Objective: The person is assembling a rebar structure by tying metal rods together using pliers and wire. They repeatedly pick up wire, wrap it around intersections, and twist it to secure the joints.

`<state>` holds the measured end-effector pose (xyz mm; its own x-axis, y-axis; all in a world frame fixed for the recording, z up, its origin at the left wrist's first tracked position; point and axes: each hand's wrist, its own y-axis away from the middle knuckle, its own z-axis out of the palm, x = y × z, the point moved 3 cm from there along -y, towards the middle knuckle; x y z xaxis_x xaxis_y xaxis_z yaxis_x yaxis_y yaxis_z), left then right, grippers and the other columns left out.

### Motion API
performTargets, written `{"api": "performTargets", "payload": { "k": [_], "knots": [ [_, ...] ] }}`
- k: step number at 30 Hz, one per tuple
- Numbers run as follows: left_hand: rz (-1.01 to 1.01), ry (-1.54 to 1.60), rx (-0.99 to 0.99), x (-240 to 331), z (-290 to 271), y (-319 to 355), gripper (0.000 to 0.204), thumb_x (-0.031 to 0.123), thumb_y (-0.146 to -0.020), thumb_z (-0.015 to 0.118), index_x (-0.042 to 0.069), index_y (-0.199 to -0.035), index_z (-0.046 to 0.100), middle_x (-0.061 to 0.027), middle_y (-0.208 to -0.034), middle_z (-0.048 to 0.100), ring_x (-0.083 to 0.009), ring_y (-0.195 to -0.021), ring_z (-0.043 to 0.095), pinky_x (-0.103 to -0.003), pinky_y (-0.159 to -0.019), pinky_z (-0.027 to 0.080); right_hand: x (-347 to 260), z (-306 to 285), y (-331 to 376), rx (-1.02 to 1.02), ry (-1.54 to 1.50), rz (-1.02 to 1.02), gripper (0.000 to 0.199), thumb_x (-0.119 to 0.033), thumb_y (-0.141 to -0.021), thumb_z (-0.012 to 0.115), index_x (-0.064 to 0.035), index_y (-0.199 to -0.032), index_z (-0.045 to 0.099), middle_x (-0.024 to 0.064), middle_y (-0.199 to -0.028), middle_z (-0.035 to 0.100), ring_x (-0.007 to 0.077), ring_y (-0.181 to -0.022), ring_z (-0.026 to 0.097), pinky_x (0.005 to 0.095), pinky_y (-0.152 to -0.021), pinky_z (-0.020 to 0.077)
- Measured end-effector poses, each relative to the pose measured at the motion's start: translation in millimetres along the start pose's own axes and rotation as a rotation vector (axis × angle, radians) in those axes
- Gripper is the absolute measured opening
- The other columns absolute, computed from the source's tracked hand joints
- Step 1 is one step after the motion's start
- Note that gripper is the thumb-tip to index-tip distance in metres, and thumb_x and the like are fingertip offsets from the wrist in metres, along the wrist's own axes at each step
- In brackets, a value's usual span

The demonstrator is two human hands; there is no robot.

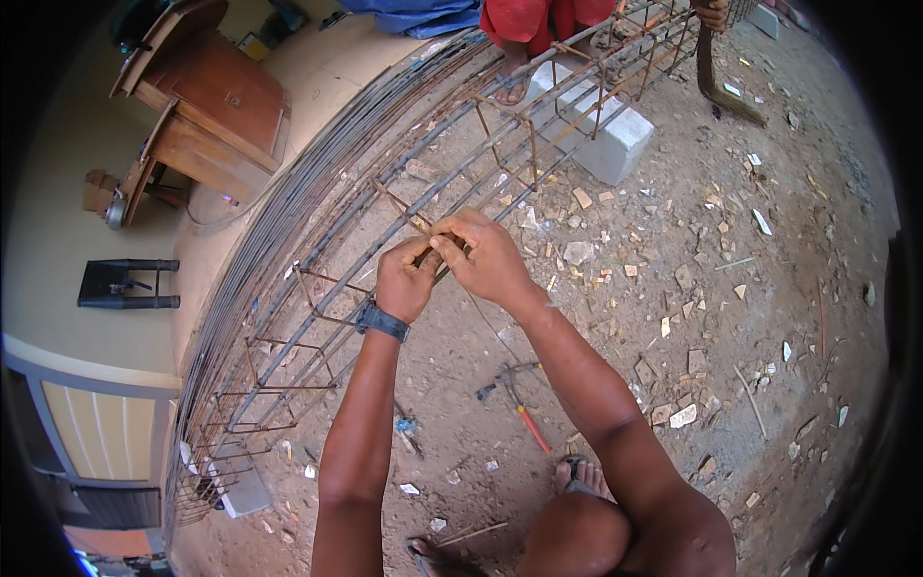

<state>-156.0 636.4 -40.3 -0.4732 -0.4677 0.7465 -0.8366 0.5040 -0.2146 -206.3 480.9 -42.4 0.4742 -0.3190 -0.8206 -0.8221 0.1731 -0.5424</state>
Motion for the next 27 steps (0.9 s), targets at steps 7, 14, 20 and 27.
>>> {"api": "performTargets", "payload": {
  "k": [7,14,20,27],
  "knots": [
    [-0.329,0.352,-0.096,12.8,-4.1,-3.4,0.023,0.005,-0.094,0.059,0.0,-0.115,0.067,-0.0014,-0.082,0.067,-0.0058,-0.067,0.058,-0.022,-0.061,0.051,1.1,24.8,42.2,0.371,0.05,0.125,0.01,-0.01,-0.094,0.06,-0.002,-0.098,0.064,0.0148,-0.085,0.063,0.032,-0.07,0.064,0.0381,-0.062,0.0509],
    [-0.523,0.451,-0.197,0.1,-14.8,-12.0,0.027,0.01,-0.097,0.056,-0.001,-0.12,0.063,-0.0053,-0.091,0.069,-0.01,-0.074,0.066,-0.024,-0.066,0.057,11.9,46.6,48.5,0.402,-0.678,0.633,0.017,-0.013,-0.1,0.058,0.0028,-0.099,0.065,0.005,-0.082,0.064,0.0111,-0.061,0.06,0.0266,-0.051,0.0498],
    [-0.563,0.461,-0.22,-4.6,-11.5,-19.5,0.022,0.011,-0.099,0.055,0.0,-0.117,0.062,-0.0061,-0.093,0.069,-0.01,-0.075,0.066,-0.024,-0.068,0.058,30.8,32.3,42.2,0.225,-0.366,0.396,0.013,-0.007,-0.094,0.06,0.0014,-0.103,0.066,0.0083,-0.086,0.064,0.0175,-0.072,0.064,0.0336,-0.063,0.0506],
    [-0.58,0.458,-0.208,-5.5,-10.9,-15.1,0.021,0.012,-0.099,0.057,0.0,-0.116,0.062,-0.0047,-0.085,0.068,-0.0064,-0.063,0.058,-0.02,-0.056,0.052,9.4,18.8,50.5,0.085,0.161,0.158,0.019,-0.009,-0.088,0.063,-0.0059,-0.105,0.067,0.0142,-0.096,0.061,0.0362,-0.081,0.063,0.0434,-0.068,0.0523]
  ]
}}
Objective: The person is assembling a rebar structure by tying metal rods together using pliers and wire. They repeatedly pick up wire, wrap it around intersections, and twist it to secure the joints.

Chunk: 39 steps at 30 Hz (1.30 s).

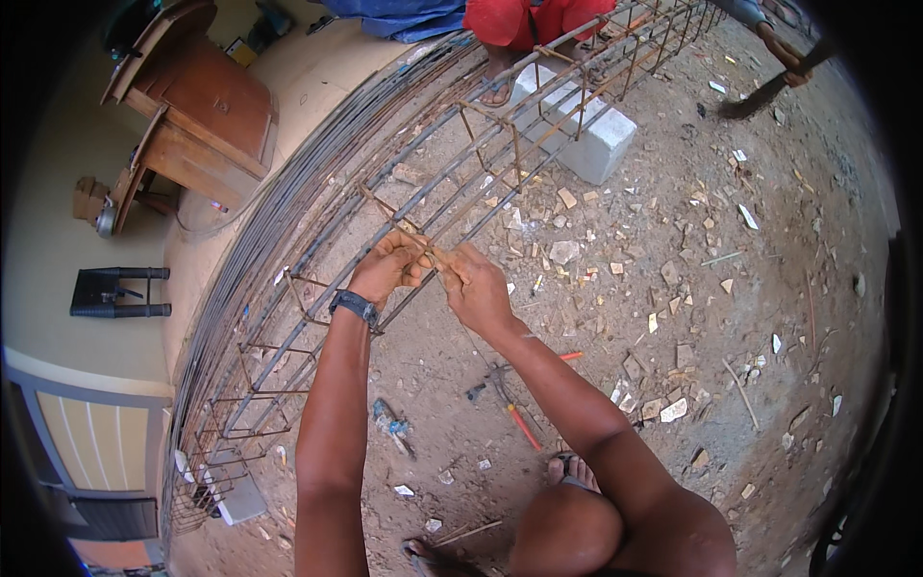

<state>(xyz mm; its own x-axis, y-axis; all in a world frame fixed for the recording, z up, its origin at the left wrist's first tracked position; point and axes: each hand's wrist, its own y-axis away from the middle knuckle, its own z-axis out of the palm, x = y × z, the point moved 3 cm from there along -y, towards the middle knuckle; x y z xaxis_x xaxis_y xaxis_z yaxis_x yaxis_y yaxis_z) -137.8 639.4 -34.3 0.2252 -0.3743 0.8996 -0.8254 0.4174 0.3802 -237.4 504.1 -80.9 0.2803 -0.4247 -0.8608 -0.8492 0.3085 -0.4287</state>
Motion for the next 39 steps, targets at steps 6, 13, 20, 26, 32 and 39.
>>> {"api": "performTargets", "payload": {
  "k": [6,13,20,26,32,39],
  "knots": [
    [0.015,-0.082,-0.011,-4.3,-6.8,-6.9,0.022,0.019,-0.097,0.062,0.001,-0.109,0.065,-0.0004,-0.08,0.065,-0.0023,-0.057,0.048,-0.017,-0.044,0.034,-4.0,-10.2,-4.0,-0.024,0.265,-0.232,0.02,-0.025,-0.088,0.068,-0.0089,-0.1,0.071,0.0099,-0.083,0.059,0.0295,-0.076,0.063,0.0428,-0.061,0.0518],
    [0.133,-0.13,0.091,-7.1,-10.5,-5.1,0.019,0.009,-0.096,0.054,0.001,-0.111,0.064,-0.0026,-0.08,0.066,-0.0054,-0.056,0.052,-0.019,-0.046,0.037,4.2,20.7,-15.8,0.151,-0.351,0.274,0.02,-0.015,-0.089,0.063,-0.0038,-0.073,0.063,0.0036,-0.056,0.048,0.0254,-0.055,0.055,0.0362,-0.053,0.0478],
    [0.169,-0.166,0.102,-5.7,-5.0,0.4,0.018,0.01,-0.096,0.057,0.005,-0.11,0.066,0.0002,-0.086,0.064,-0.0037,-0.06,0.05,-0.019,-0.048,0.036,7.4,57.6,0.0,-0.035,-1.874,1.147,0.025,-0.03,-0.097,0.058,-0.0122,-0.081,0.057,-0.0075,-0.054,0.039,0.0051,-0.042,0.036,0.0197,-0.037,0.0244],
    [0.289,-0.25,0.067,-9.0,-11.4,7.4,0.029,0.018,-0.09,0.071,0.003,-0.114,0.064,0.0017,-0.081,0.06,-0.0037,-0.059,0.044,-0.02,-0.049,0.033,14.4,51.3,34.3,-0.121,-1.431,0.823,0.042,-0.05,-0.099,0.056,-0.0101,-0.088,0.064,-0.0033,-0.06,0.051,0.0114,-0.049,0.049,0.0274,-0.047,0.0376],
    [0.338,-0.277,0.105,-6.6,2.5,3.8,0.028,0.016,-0.09,0.072,0.001,-0.113,0.068,0.001,-0.084,0.064,-0.0054,-0.064,0.047,-0.021,-0.055,0.038,83.3,-43.6,199.5,-0.514,0.605,0.419,0.101,-0.058,-0.069,0.08,-0.0001,-0.142,0.042,0.0222,-0.128,0.048,0.0375,-0.124,0.043,0.0499,-0.1,0.0379],
    [0.338,-0.17,0.102,-7.2,1.4,6.7,0.024,0.008,-0.09,0.069,0.0,-0.113,0.071,0.002,-0.079,0.063,-0.0048,-0.063,0.048,-0.021,-0.056,0.039,84.0,-26.1,233.9,-0.718,0.82,0.367,0.075,-0.043,-0.074,0.078,0.0014,-0.129,0.053,0.0199,-0.121,0.055,0.036,-0.119,0.051,0.0497,-0.096,0.045]
  ]
}}
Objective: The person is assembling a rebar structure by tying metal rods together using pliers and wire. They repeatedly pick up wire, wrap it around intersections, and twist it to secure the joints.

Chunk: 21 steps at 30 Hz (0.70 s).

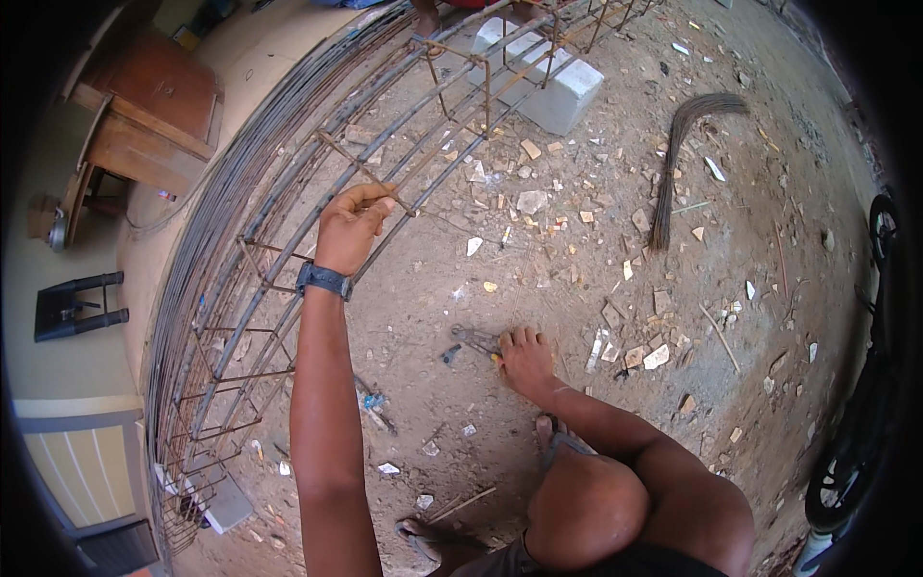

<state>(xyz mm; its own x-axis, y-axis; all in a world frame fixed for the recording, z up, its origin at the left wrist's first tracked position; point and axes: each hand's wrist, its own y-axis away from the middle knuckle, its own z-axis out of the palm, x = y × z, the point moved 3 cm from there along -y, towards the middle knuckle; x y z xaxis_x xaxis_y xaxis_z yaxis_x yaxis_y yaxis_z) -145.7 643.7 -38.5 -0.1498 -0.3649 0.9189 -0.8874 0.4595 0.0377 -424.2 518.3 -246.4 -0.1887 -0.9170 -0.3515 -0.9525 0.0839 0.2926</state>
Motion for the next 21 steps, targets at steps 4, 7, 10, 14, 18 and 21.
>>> {"api": "performTargets", "payload": {
  "k": [4,7,10,14,18,21],
  "knots": [
    [0.019,-0.043,0.027,2.2,4.8,2.0,0.024,0.008,-0.09,0.069,0.0,-0.113,0.071,0.002,-0.078,0.062,-0.0049,-0.061,0.047,-0.021,-0.055,0.039,4.6,-13.6,-6.5,-0.101,-0.064,-0.033,0.044,-0.029,-0.084,0.068,0.0018,-0.115,0.062,0.0178,-0.102,0.064,0.033,-0.102,0.063,0.0437,-0.081,0.054],
    [0.12,-0.089,0.047,2.6,3.0,-1.4,0.023,0.008,-0.09,0.069,0.0,-0.111,0.071,0.0018,-0.08,0.063,-0.0051,-0.062,0.047,-0.021,-0.055,0.04,19.3,-9.9,-10.5,-0.316,-0.894,0.209,0.031,-0.025,-0.09,0.063,0.0004,-0.108,0.062,0.0138,-0.093,0.066,0.0255,-0.089,0.065,0.0362,-0.075,0.0543],
    [0.043,-0.056,0.044,2.2,5.1,0.6,0.022,0.01,-0.088,0.07,0.001,-0.108,0.072,-0.006,-0.093,0.07,-0.0129,-0.083,0.063,-0.028,-0.077,0.051,20.4,-10.1,-11.9,-0.634,-1.688,0.286,0.027,-0.024,-0.098,0.059,-0.0007,-0.111,0.06,0.01,-0.091,0.068,0.0184,-0.084,0.064,0.0317,-0.072,0.0537],
    [0.055,-0.092,0.047,1.0,2.4,2.0,0.021,0.009,-0.089,0.069,0.001,-0.107,0.072,-0.006,-0.093,0.071,-0.0128,-0.083,0.064,-0.028,-0.078,0.051,3.1,-61.7,-30.9,-0.495,-1.471,0.08,0.029,-0.023,-0.102,0.056,-0.0011,-0.12,0.055,0.0107,-0.106,0.07,0.0177,-0.09,0.064,0.0341,-0.073,0.0546],
    [0.046,-0.104,0.039,3.8,1.3,3.2,0.02,0.01,-0.089,0.069,0.003,-0.108,0.072,-0.006,-0.094,0.071,-0.0129,-0.085,0.064,-0.028,-0.078,0.052,-15.4,-138.7,-57.9,-0.428,-1.448,-0.084,0.033,-0.023,-0.102,0.056,0.0,-0.125,0.053,0.0142,-0.121,0.066,0.022,-0.1,0.066,0.0378,-0.082,0.0563],
    [0.044,-0.087,0.026,4.1,1.8,2.1,0.02,0.011,-0.09,0.07,0.003,-0.108,0.071,-0.0034,-0.09,0.069,-0.0108,-0.079,0.059,-0.026,-0.072,0.049,-17.2,-159.6,-73.7,-0.448,-1.451,-0.118,0.034,-0.022,-0.101,0.056,0.0007,-0.127,0.053,0.0149,-0.123,0.064,0.0241,-0.107,0.065,0.0407,-0.089,0.0562]
  ]
}}
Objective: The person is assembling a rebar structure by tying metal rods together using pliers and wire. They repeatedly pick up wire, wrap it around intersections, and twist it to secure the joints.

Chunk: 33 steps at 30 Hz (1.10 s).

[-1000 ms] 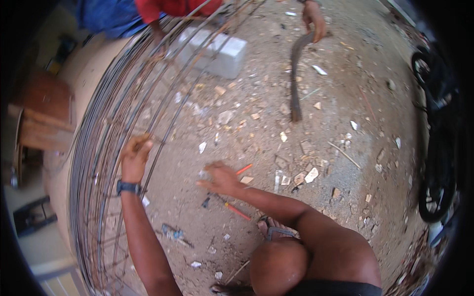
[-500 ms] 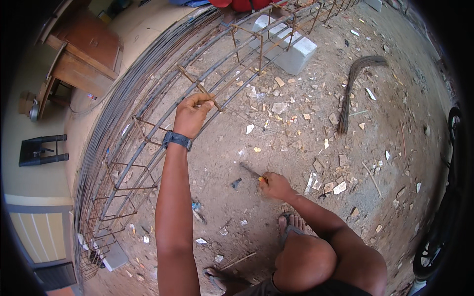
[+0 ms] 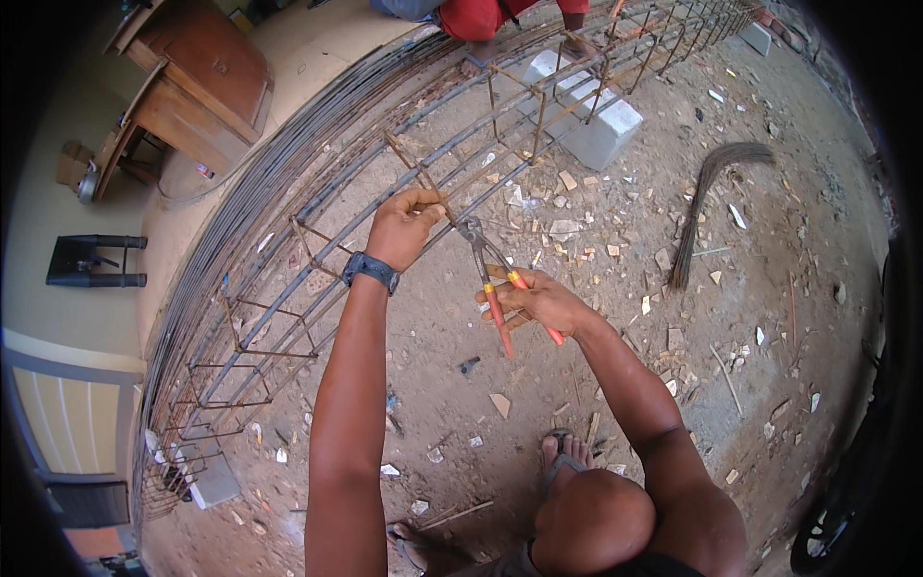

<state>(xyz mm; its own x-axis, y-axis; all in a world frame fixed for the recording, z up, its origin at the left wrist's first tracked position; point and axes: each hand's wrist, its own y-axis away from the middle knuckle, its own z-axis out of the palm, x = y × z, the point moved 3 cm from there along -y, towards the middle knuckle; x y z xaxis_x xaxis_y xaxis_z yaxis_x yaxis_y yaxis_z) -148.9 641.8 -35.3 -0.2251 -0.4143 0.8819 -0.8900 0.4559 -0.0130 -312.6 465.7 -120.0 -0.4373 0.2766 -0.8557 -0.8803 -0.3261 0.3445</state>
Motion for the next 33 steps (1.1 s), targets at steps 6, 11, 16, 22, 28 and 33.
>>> {"api": "performTargets", "payload": {
  "k": [6,11,16,22,28,33],
  "knots": [
    [-0.081,0.074,-0.016,0.8,-0.1,-0.5,0.017,0.01,-0.091,0.07,0.003,-0.106,0.071,0.0004,-0.083,0.065,-0.0066,-0.064,0.048,-0.023,-0.059,0.043,0.4,-6.2,1.5,-0.018,0.096,0.016,0.033,-0.017,-0.099,0.059,0.0008,-0.126,0.055,0.012,-0.111,0.064,0.023,-0.109,0.064,0.0417,-0.093,0.0555],
    [-0.158,0.095,-0.021,0.0,2.1,-1.4,0.018,0.01,-0.09,0.072,0.003,-0.106,0.071,-0.0005,-0.085,0.067,-0.0069,-0.064,0.05,-0.023,-0.059,0.043,3.9,-11.2,-0.5,0.032,0.049,-0.073,0.027,-0.014,-0.098,0.06,0.0004,-0.121,0.057,0.0109,-0.106,0.064,0.0195,-0.102,0.064,0.0388,-0.091,0.0554],
    [-0.169,0.132,-0.03,-0.8,-0.9,-3.0,0.019,0.01,-0.089,0.072,0.003,-0.107,0.071,-0.0015,-0.088,0.068,-0.008,-0.064,0.055,-0.024,-0.059,0.045,-4.2,-8.6,-5.2,-0.006,0.118,-0.081,0.019,-0.014,-0.099,0.058,-0.001,-0.112,0.058,0.0088,-0.097,0.063,0.0161,-0.072,0.064,0.0344,-0.073,0.0535],
    [-0.146,0.095,-0.024,4.7,-0.5,-1.7,0.02,0.009,-0.089,0.072,0.003,-0.108,0.071,-0.001,-0.086,0.067,-0.0077,-0.064,0.054,-0.023,-0.057,0.043,-13.1,-20.3,-6.9,-0.01,0.301,-0.217,0.015,-0.018,-0.099,0.056,-0.0035,-0.105,0.057,0.002,-0.071,0.058,0.0115,-0.056,0.056,0.03,-0.058,0.0417],
    [-0.136,0.094,-0.005,-0.5,-1.9,-1.9,0.022,0.012,-0.088,0.073,0.004,-0.109,0.072,-0.0006,-0.083,0.066,-0.0074,-0.063,0.054,-0.023,-0.056,0.041,-40.2,-30.7,-14.2,-0.037,0.527,-0.086,0.03,-0.021,-0.099,0.058,-0.0039,-0.123,0.057,0.0073,-0.077,0.063,0.0178,-0.064,0.063,0.0355,-0.07,0.0473],
    [-0.163,0.072,-0.018,3.8,-2.5,-1.1,0.021,0.013,-0.088,0.073,0.004,-0.108,0.072,0.0007,-0.081,0.066,-0.0065,-0.063,0.055,-0.023,-0.055,0.04,-74.8,-15.7,3.4,0.107,0.899,-0.067,0.053,-0.025,-0.099,0.056,-0.0154,-0.149,0.042,0.016,-0.091,0.066,0.0277,-0.088,0.065,0.0403,-0.082,0.0496]
  ]
}}
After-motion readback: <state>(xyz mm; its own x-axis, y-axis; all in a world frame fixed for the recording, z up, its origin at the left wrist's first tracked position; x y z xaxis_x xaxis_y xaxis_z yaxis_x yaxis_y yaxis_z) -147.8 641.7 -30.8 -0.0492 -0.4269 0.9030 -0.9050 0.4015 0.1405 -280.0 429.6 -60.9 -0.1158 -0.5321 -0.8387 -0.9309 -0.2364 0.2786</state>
